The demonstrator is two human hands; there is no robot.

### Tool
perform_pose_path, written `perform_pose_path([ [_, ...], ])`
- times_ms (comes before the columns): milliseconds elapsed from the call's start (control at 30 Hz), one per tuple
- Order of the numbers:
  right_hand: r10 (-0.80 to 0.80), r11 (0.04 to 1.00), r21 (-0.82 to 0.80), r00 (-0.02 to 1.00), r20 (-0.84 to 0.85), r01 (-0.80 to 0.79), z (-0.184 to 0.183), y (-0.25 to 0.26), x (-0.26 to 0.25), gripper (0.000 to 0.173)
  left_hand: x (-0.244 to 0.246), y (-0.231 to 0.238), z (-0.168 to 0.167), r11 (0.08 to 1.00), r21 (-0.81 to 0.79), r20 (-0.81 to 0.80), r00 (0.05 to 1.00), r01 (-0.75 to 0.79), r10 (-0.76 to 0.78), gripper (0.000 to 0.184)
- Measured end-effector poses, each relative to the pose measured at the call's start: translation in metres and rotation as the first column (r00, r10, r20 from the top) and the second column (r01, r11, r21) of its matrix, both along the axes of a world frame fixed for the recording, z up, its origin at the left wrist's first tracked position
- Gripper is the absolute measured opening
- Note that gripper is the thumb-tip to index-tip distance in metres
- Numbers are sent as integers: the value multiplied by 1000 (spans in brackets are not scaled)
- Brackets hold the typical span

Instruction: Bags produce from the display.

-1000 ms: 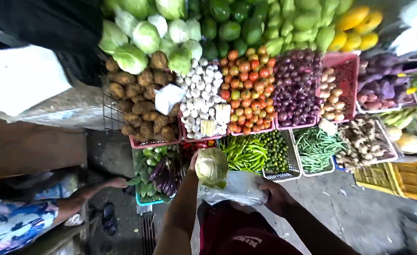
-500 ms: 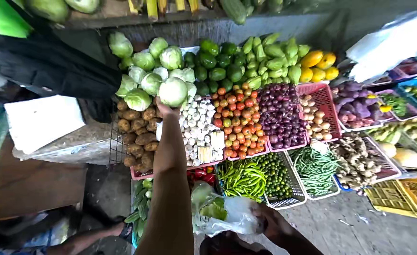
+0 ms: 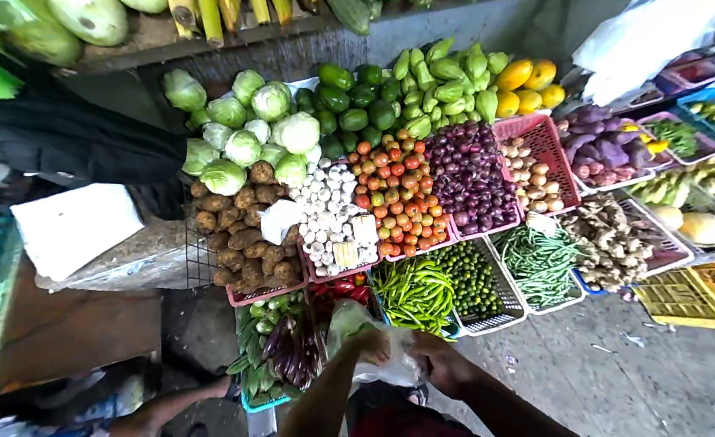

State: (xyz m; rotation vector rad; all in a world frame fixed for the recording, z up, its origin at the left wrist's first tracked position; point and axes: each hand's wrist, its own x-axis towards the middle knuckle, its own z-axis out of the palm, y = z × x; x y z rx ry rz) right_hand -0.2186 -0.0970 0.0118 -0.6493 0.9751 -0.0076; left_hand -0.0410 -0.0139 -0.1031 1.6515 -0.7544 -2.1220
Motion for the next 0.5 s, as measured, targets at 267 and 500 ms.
perform_pose_path([
  [267, 275, 956, -158, 942, 194, -247, 63, 52, -19, 35, -33, 40, -4, 990, 70, 647, 749, 126, -141, 59],
  [500, 138, 962, -272, 861, 489, 0, 153, 92, -106, 34, -93, 71, 98, 993, -117, 643, 763, 15, 65, 53],
])
